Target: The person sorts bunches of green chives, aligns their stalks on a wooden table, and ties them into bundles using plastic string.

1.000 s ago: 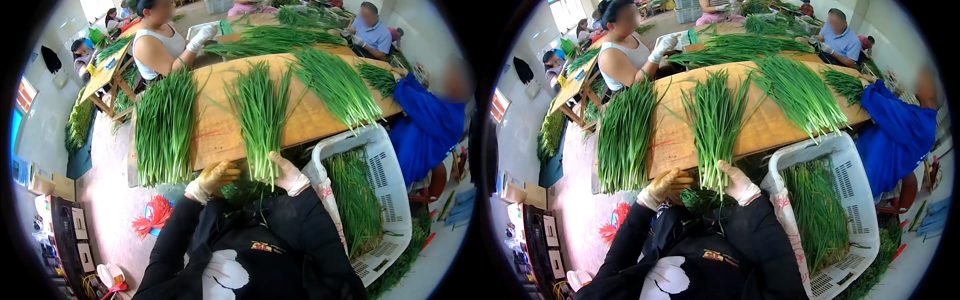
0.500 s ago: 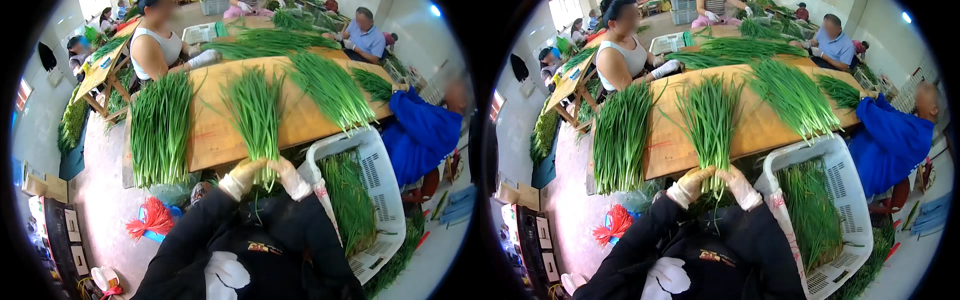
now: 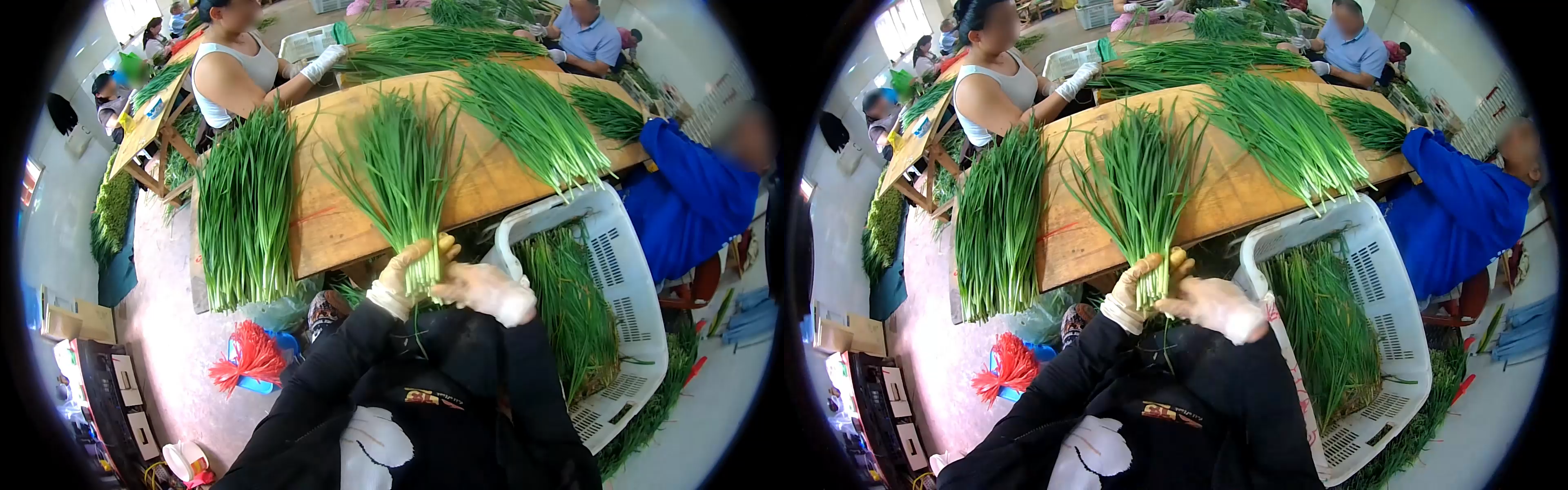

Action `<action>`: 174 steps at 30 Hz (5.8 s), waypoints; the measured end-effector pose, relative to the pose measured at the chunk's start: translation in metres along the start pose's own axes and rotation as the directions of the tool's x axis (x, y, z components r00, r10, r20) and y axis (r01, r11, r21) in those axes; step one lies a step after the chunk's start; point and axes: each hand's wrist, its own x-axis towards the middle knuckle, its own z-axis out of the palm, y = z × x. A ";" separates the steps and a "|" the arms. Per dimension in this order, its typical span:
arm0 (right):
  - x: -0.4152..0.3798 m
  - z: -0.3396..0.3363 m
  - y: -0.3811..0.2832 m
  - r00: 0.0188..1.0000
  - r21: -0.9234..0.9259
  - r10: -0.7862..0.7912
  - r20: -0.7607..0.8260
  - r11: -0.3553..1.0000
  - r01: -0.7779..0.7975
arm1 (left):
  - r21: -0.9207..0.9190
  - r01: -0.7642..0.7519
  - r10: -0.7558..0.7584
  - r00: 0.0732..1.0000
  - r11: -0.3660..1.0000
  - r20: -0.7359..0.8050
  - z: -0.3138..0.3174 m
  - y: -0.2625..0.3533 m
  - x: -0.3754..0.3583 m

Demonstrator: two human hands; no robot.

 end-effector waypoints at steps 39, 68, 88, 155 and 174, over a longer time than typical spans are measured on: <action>0.009 0.027 0.038 0.869 0.615 0.148 -0.472 0.761 0.204 | 0.049 0.098 -0.099 0.995 0.994 0.002 -0.022 0.001 -0.005; 0.045 0.019 0.041 0.867 0.263 0.048 -0.496 0.960 0.098 | 0.164 0.087 -0.043 0.966 0.983 -0.254 -0.020 0.007 -0.003; -0.074 0.042 0.034 0.555 0.488 -0.586 -0.590 0.289 0.824 | 0.097 0.028 -0.012 0.987 0.995 -0.163 0.002 0.002 0.003; 0.026 0.035 0.035 0.848 0.146 -0.036 -0.529 0.980 0.132 | 0.027 0.137 -0.140 0.972 0.990 0.189 -0.007 0.000 0.004; 0.055 0.010 0.027 0.910 0.542 0.143 -0.390 0.834 0.102 | 0.028 0.144 -0.142 0.988 0.989 -0.064 -0.013 0.005 -0.003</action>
